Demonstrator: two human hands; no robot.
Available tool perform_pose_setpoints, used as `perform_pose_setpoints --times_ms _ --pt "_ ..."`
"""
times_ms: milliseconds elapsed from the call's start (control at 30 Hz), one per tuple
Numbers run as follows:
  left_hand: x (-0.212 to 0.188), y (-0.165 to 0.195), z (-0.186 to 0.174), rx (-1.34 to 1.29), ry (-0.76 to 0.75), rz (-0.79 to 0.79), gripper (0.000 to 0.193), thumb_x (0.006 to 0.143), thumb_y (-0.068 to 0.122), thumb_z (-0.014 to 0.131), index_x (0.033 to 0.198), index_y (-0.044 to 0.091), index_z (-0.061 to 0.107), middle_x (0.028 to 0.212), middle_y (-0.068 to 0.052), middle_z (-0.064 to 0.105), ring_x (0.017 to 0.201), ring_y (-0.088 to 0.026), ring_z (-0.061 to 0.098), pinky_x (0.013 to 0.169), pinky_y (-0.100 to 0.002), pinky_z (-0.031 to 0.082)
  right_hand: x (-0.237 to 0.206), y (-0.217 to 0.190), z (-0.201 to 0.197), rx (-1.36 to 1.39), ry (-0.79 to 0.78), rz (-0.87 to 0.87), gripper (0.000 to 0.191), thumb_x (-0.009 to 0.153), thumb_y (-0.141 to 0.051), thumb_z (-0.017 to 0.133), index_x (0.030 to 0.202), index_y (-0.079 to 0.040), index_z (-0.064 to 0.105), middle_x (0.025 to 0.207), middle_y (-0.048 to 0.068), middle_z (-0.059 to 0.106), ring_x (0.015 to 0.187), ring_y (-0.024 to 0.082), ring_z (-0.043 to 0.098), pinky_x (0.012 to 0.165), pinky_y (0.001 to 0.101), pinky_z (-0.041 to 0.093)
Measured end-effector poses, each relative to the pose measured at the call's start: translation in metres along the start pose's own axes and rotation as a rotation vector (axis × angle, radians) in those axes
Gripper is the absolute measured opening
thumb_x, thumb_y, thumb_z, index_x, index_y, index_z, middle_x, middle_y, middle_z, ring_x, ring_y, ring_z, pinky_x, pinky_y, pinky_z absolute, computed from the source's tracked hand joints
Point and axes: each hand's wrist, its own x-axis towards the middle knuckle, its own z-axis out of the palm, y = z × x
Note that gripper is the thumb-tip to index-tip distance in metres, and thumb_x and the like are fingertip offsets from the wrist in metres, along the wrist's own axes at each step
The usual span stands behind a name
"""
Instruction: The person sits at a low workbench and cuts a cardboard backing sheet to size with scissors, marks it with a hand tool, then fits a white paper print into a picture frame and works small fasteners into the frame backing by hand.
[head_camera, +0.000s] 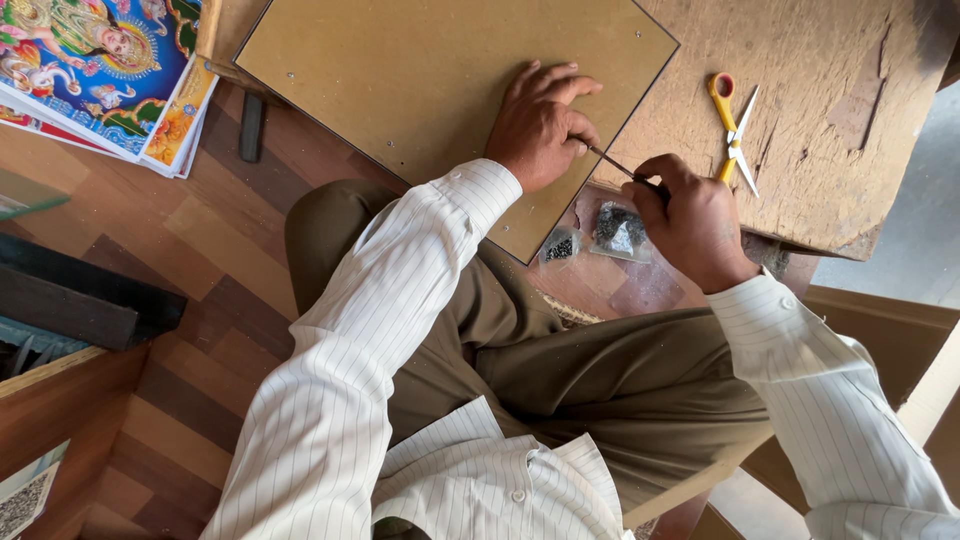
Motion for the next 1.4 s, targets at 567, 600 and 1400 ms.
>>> perform_pose_setpoints --times_ms 567,600,1400 --pt "-0.001 -0.005 0.006 0.011 -0.022 -0.021 0.009 0.086 0.016 0.078 0.082 0.024 0.082 0.142 0.003 0.061 0.144 -0.025 0.039 0.125 -0.051 0.013 0.05 -0.018 -0.007 0.637 -0.378 0.665 0.028 0.095 -0.027 0.072 0.096 0.001 0.077 0.062 0.007 0.063 0.049 0.013 0.048 0.044 0.0297 0.034" --pt "-0.001 -0.006 0.007 0.021 -0.028 -0.021 0.009 0.086 0.017 0.078 0.082 0.023 0.082 0.142 0.003 0.061 0.143 -0.025 0.039 0.125 -0.051 0.013 0.049 -0.02 -0.011 0.493 -0.347 0.537 0.026 0.095 -0.025 0.072 0.097 0.001 0.077 0.063 0.007 0.066 0.051 0.013 0.054 0.046 0.0281 0.039" --pt "0.004 0.01 0.01 0.04 0.106 -0.099 0.013 0.08 0.018 0.078 0.068 0.021 0.078 0.127 0.003 0.068 0.136 -0.025 0.048 0.124 -0.05 0.019 -0.037 -0.015 0.025 1.022 0.553 0.314 0.027 0.1 0.007 0.071 0.125 0.005 0.064 0.103 0.009 0.072 0.091 0.011 0.068 0.084 0.0246 0.057"
